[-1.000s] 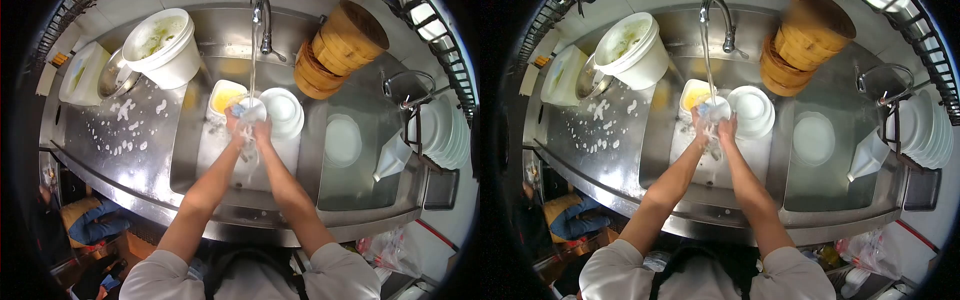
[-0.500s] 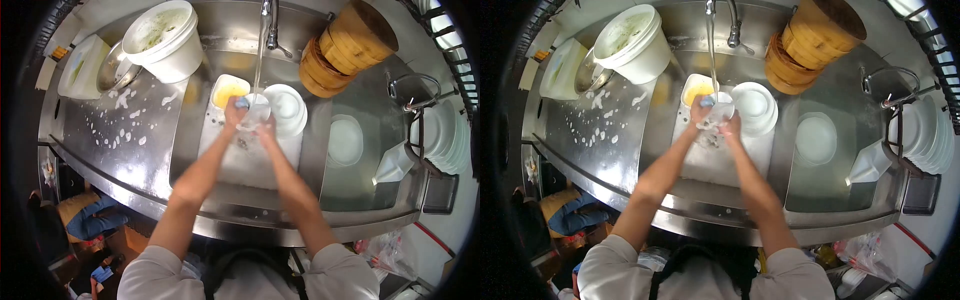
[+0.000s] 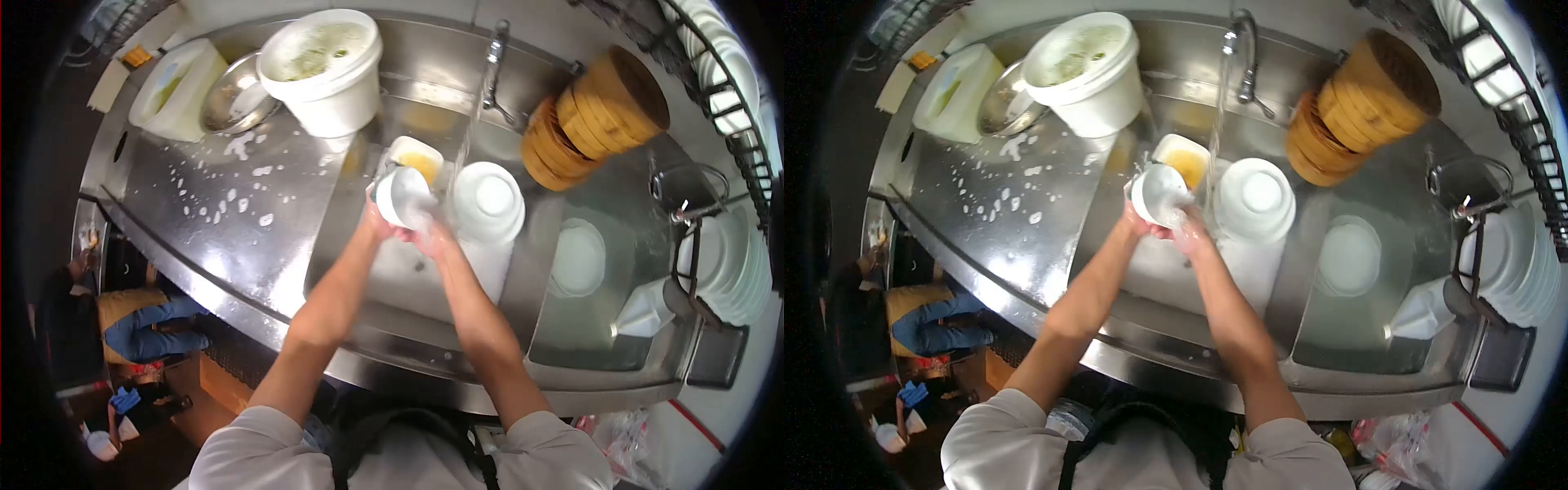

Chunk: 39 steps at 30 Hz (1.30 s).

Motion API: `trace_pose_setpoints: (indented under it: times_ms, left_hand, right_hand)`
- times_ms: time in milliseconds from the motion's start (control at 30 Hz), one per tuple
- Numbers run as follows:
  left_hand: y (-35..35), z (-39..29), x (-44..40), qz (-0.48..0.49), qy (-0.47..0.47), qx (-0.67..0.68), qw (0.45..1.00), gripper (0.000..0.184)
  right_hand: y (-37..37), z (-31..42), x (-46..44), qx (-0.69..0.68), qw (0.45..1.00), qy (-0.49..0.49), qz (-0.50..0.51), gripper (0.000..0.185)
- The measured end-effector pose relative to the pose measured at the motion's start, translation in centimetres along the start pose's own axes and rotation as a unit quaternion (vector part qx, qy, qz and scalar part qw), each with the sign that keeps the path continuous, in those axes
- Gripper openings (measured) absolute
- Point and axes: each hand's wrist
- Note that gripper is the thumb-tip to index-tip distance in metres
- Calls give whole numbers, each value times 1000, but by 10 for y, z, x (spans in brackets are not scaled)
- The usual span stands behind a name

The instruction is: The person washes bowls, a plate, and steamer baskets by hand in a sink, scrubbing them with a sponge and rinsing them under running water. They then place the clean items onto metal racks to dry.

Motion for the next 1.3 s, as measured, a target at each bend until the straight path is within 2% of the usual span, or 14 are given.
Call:
trace_pose_setpoints:
  times_ms: [100,233,333,400,433,500,567,700,800,900,1000,1133,1233,1300]
  left_hand:
    - [12,-30,44,50,-113,82,989,57]
    - [-26,-121,114,-220,-163,-43,961,46]
    - [-53,-182,137,-265,-285,-164,906,40]
    - [-88,-222,116,-248,-338,-306,855,39]
    - [-89,-246,90,-237,-362,-431,792,38]
    - [-118,-274,35,-192,-494,-627,571,44]
    - [-138,-288,-14,-147,-495,-706,485,45]
    - [-110,-302,-88,-124,-154,-916,350,49]
    - [-119,-300,-85,-49,-9,-926,374,52]
    - [-123,-303,-79,-41,-37,-929,365,49]
    - [-127,-301,-73,-111,-146,-877,444,46]
    - [-163,-273,-39,-160,-470,-688,529,43]
    - [-200,-216,7,-69,-482,-611,624,41]
    - [-182,-163,9,-23,-271,-631,727,41]
  right_hand:
    - [-44,-12,-52,203,977,52,-37,24]
    - [-131,8,-97,422,882,130,-164,28]
    - [-153,2,-131,477,861,31,-173,39]
    - [-160,12,-127,347,934,-24,-82,48]
    - [-156,17,-123,276,959,-52,-44,52]
    - [-123,16,-113,247,968,11,-42,53]
    - [-62,5,-96,193,971,74,-119,47]
    - [128,-20,-49,-67,923,73,-373,34]
    - [162,15,-24,-90,863,93,-487,33]
    - [188,22,-36,11,868,118,-483,41]
    - [137,23,-35,119,835,170,-510,48]
    - [75,2,-31,166,922,-22,-348,48]
    - [84,-5,-45,-121,901,79,-408,43]
    - [89,-13,-55,-4,935,37,-351,38]
Point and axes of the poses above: each hand's wrist, its own x-axis away from the middle knuckle, its own y-axis out of the back of the hand, z = x × y, and after that the axes turned 3 degrees about z, right-handed
